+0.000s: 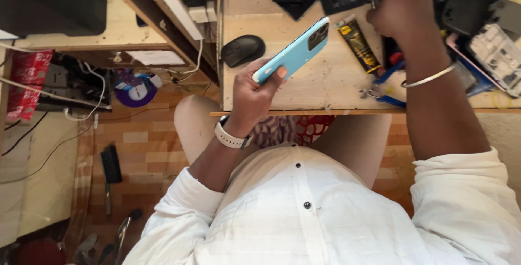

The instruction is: The person repairs a smartphone at a cluttered workbench. They pry open the light blue back cover, handle the battery and internal components, then use a screwdriver to unscrew screws from the phone's rear housing while holding the device in their other hand.

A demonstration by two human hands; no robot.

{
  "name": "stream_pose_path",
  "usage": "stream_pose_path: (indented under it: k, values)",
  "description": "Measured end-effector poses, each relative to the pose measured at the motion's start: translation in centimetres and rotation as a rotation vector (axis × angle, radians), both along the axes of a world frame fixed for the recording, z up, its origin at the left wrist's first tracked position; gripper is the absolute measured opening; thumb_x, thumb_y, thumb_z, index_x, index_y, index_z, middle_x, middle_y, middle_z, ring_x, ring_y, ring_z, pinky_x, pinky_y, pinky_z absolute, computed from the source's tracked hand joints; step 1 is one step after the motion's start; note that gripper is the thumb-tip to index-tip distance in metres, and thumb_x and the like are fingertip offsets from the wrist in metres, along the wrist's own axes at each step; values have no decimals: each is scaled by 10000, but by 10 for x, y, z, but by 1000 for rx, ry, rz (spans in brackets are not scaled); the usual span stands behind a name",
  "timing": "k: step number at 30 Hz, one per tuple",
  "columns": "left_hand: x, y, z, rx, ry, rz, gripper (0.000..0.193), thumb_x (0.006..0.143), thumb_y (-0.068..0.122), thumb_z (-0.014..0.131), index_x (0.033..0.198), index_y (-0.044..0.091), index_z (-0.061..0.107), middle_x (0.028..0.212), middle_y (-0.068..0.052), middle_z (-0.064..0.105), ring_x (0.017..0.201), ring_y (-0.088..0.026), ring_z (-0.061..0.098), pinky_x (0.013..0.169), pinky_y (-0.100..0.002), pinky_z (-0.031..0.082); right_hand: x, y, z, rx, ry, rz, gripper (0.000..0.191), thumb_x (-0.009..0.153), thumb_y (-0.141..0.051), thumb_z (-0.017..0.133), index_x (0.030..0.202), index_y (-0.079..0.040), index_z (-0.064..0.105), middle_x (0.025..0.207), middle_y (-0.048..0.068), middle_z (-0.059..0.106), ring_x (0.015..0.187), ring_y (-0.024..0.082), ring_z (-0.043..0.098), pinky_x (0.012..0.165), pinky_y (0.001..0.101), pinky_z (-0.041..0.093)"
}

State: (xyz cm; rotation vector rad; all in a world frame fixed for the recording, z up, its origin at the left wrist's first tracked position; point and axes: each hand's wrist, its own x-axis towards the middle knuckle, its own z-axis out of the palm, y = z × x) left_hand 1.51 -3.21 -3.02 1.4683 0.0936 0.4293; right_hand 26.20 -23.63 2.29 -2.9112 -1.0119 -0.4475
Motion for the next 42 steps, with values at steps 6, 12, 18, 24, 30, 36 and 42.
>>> stream_pose_path:
  k: [6,12,18,24,30,36,42]
  values:
    - [3,-2,-2,-16,23,1,295,1001,181,733,1232,-3,715,870,20,671,805,-40,583,709,-197,482,-9,-7,-6,240,67,27,165,849,-186,780,779,-39,756,787,157,722,774,341,717,764,439,582]
    - [2,-3,-2,-18,-8,-1,288,1007,172,733,1231,-8,713,893,16,673,825,-44,590,735,-196,494,-7,-9,-15,231,89,43,253,798,-237,900,858,-30,768,846,159,726,767,334,709,731,436,573]
    - [1,-1,0,-11,11,-22,255,1021,183,718,1200,2,717,859,18,667,792,-42,577,701,-197,480,-7,2,-21,190,77,37,165,863,-166,848,840,-34,752,793,163,708,740,328,694,768,441,563]
    - [4,-1,-2,-87,-16,3,240,1039,194,710,1162,-13,715,873,2,677,787,-51,574,683,-198,458,-50,-22,-4,454,72,157,251,972,-166,833,1010,12,660,941,195,649,870,371,644,792,485,519]
    - [5,0,-3,-117,-46,8,271,1025,206,707,1192,-6,703,890,10,688,810,-51,615,717,-199,508,-79,-39,-30,268,89,86,542,737,-329,962,1051,11,678,1026,228,647,940,419,632,805,507,517]
    - [7,1,-2,-46,-45,10,271,1040,208,707,1182,-22,711,889,3,676,808,-61,603,707,-208,495,-38,-46,-45,310,-84,59,500,804,-323,965,1067,1,689,1021,206,677,921,389,657,765,477,540]
    - [4,3,2,-60,-32,-9,293,1031,216,711,1195,-26,699,893,-8,686,811,-65,619,707,-218,505,-34,-51,-27,386,42,23,470,868,-331,979,973,25,691,893,200,701,768,353,673,677,427,529]
